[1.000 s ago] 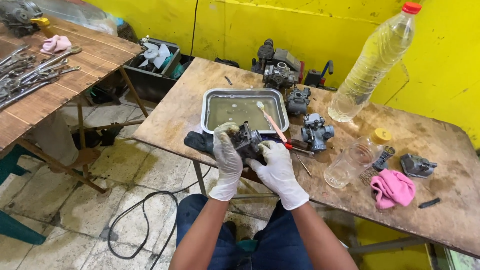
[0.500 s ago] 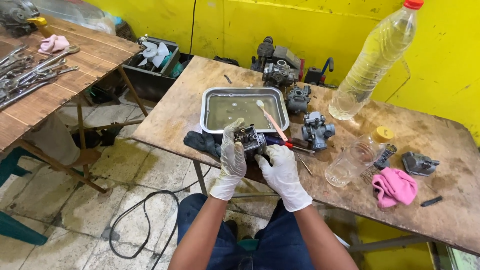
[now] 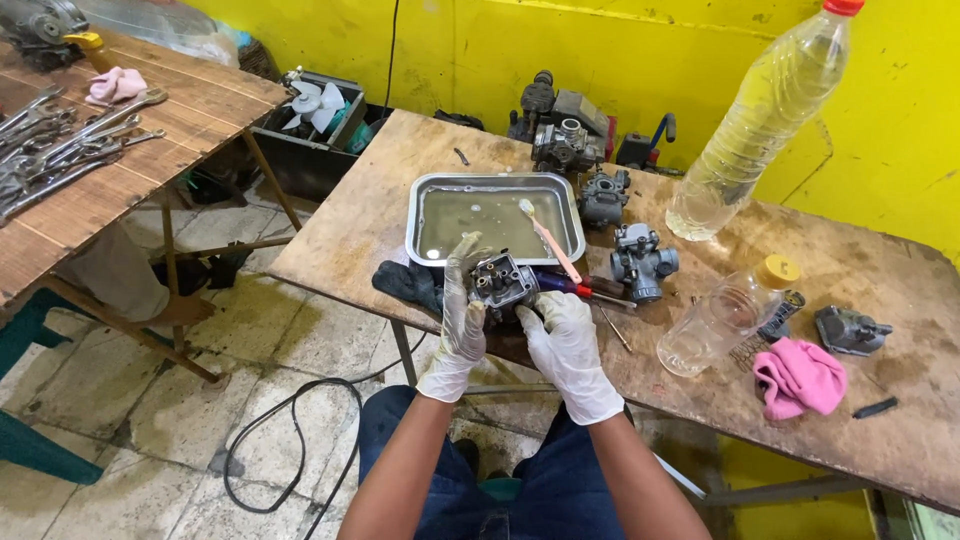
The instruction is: The person pours a clear liquid from a plastic bottle into a carburetor held over a metal tray, then wipes the carburetor with a pink cloth. The person continues to wipe and rotate the carburetor, handling it with gloved hands.
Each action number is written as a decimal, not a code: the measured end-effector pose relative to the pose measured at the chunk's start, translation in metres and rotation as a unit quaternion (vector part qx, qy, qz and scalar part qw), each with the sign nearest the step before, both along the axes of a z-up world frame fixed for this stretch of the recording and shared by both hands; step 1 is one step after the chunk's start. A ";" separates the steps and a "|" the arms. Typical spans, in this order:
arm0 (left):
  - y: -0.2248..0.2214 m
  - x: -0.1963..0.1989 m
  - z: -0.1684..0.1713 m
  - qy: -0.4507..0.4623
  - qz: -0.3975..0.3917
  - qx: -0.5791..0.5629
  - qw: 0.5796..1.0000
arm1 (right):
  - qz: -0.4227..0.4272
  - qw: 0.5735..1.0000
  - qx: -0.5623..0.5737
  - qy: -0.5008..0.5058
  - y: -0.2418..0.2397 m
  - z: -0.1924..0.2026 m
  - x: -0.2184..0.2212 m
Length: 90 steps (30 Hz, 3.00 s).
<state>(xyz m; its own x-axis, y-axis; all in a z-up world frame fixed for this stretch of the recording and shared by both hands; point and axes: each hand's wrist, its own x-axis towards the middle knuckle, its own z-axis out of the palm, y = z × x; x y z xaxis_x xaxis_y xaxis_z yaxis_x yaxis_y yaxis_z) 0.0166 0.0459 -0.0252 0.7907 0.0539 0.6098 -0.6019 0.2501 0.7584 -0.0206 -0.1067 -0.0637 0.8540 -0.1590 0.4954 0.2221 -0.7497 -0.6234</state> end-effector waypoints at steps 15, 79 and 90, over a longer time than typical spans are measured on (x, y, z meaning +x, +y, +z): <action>-0.004 0.004 -0.011 -0.025 0.044 0.116 0.992 | -0.007 0.995 0.096 0.041 -0.004 -0.001 0.000; 0.066 0.067 0.028 0.189 -0.182 0.025 0.965 | -0.032 0.995 0.076 0.059 0.008 0.033 -0.006; 0.053 0.138 0.096 0.283 0.051 0.579 0.763 | -0.012 0.999 0.035 -0.032 0.005 0.022 -0.002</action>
<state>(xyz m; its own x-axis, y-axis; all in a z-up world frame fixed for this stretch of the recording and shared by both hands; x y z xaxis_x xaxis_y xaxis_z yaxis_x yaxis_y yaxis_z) 0.1549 0.0990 0.0707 0.9726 -0.1833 -0.1432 -0.0673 -0.8110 0.5811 -0.0224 -0.1018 -0.0413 0.8168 -0.2150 0.5354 0.2459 -0.7097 -0.6602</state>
